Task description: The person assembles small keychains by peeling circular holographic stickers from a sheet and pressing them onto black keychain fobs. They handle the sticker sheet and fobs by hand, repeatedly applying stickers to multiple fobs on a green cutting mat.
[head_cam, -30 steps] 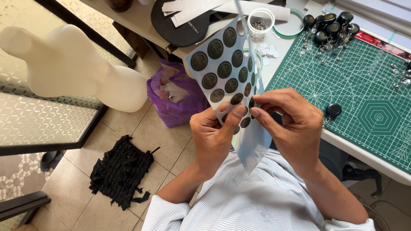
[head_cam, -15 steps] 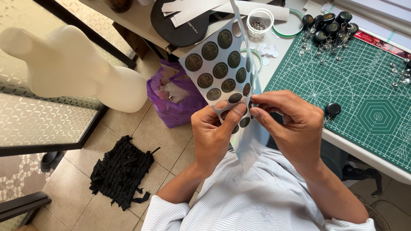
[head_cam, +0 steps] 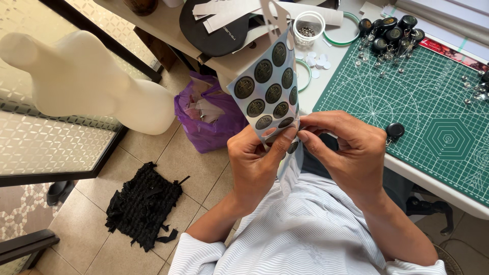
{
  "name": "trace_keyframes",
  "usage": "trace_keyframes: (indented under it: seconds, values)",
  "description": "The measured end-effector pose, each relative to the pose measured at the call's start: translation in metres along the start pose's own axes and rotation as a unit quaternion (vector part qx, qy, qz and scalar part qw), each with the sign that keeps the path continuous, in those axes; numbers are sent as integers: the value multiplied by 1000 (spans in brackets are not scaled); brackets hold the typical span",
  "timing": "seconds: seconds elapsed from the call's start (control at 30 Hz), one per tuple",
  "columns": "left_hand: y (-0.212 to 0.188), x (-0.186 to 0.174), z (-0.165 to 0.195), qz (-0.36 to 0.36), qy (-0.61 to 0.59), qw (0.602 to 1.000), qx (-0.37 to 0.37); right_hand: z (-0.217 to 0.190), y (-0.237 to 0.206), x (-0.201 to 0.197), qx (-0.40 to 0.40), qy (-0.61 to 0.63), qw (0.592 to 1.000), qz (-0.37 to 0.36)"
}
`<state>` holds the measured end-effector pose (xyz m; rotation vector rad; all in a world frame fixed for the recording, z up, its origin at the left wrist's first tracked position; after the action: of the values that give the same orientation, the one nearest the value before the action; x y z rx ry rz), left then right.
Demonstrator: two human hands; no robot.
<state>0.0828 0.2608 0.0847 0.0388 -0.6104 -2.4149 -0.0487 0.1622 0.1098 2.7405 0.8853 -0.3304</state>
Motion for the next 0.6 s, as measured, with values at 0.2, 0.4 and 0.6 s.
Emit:
trace_keyframes:
  seconds: [0.2, 0.4, 0.6]
  values:
    - [3, -1, -1, -12, -40, 999, -31, 1, 3, 1, -6, 12, 1000, -2]
    - [0, -2, -3, -6, -81, 994, -77, 3, 0, -2, 10, -12, 1000, 10]
    - [7, -6, -14, 29, -208, 970, -123, 9, 3, -6, -45, -82, 994, 58]
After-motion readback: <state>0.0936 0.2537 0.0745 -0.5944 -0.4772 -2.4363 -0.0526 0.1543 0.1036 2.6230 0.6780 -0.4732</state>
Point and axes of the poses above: each hand's wrist, its own y-axis towards the middle knuckle, its own x-axis out of the palm, z = x × y, the point moved 1 cm from there along y, towards the middle knuckle, and after that the axes turned 13 degrees about x, right-handed, at the moved point
